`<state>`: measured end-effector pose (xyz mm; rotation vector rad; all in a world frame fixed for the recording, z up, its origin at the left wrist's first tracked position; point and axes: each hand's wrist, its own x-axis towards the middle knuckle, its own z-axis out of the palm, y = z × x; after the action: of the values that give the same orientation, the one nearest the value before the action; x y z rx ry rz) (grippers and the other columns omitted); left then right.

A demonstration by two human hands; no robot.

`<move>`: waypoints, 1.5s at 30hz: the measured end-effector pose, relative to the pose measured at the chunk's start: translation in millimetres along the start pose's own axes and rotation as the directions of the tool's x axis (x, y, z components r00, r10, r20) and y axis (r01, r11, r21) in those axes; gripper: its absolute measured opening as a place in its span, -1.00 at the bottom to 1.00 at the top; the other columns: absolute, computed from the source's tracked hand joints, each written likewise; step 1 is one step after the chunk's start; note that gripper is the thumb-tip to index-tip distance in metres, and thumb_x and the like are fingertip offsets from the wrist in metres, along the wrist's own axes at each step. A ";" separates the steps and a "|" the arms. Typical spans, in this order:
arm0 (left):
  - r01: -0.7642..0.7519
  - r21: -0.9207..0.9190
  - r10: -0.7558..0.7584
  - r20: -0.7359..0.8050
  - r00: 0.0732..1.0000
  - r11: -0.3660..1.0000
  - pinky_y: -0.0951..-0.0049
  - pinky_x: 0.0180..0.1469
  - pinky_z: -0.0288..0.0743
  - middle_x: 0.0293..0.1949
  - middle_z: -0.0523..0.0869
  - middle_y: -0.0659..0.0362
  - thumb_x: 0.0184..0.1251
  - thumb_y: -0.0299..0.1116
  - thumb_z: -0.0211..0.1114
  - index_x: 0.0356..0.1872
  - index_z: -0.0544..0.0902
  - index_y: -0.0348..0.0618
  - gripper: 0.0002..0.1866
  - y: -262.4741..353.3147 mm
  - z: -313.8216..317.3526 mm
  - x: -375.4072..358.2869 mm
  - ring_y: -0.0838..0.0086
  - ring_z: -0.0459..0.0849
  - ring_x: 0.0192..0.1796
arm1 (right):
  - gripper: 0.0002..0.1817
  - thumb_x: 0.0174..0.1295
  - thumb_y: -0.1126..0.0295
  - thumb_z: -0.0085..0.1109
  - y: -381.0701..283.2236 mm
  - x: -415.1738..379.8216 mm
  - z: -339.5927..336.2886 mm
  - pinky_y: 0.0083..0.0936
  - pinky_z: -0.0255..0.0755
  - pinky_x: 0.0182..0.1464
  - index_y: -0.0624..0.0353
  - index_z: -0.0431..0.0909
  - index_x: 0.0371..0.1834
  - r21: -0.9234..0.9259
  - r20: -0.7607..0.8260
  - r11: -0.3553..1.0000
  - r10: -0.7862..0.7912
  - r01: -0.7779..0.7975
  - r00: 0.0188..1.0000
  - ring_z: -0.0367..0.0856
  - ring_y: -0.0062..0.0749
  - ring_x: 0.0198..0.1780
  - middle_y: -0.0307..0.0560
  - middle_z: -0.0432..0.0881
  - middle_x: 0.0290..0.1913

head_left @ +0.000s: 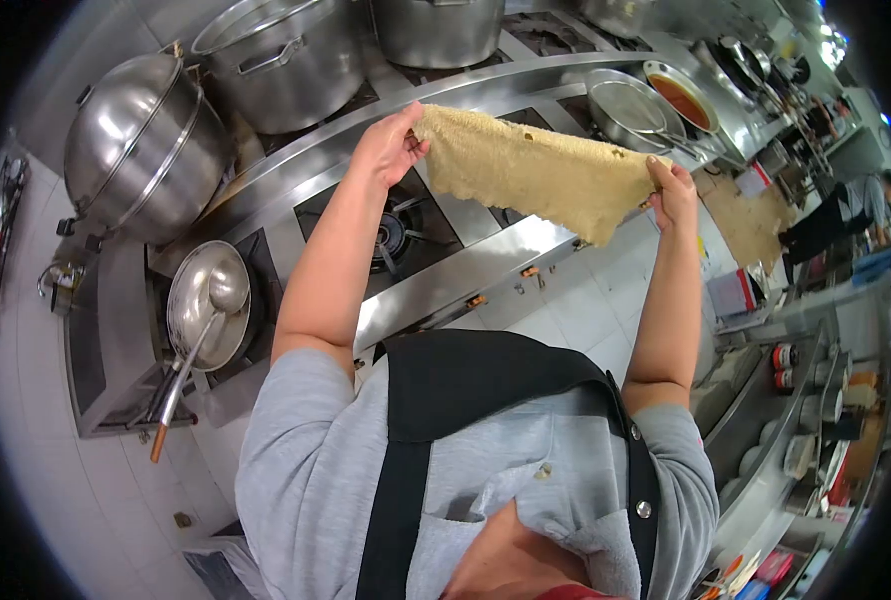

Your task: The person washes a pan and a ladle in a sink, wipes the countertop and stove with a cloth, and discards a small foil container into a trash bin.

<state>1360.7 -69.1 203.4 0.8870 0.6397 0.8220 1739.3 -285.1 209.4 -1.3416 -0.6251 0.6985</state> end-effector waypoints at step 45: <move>-0.734 0.017 0.630 -0.527 0.571 0.679 0.57 -0.37 0.48 -0.26 0.61 0.28 0.25 -0.29 0.32 -0.22 0.51 -0.06 -0.81 63.2 48.0 -98.1 0.54 0.57 -0.26 | -0.81 0.20 0.38 0.22 -67.3 36.8 75.4 -0.77 0.29 -0.34 0.23 0.62 -0.18 0.112 0.323 0.984 -0.170 0.140 0.931 0.44 -0.72 -0.41 -0.32 0.59 -0.37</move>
<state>1323.0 -146.6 295.7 0.7226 0.6278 1.8577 1712.6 -214.7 286.0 -1.0869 -0.9500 0.8205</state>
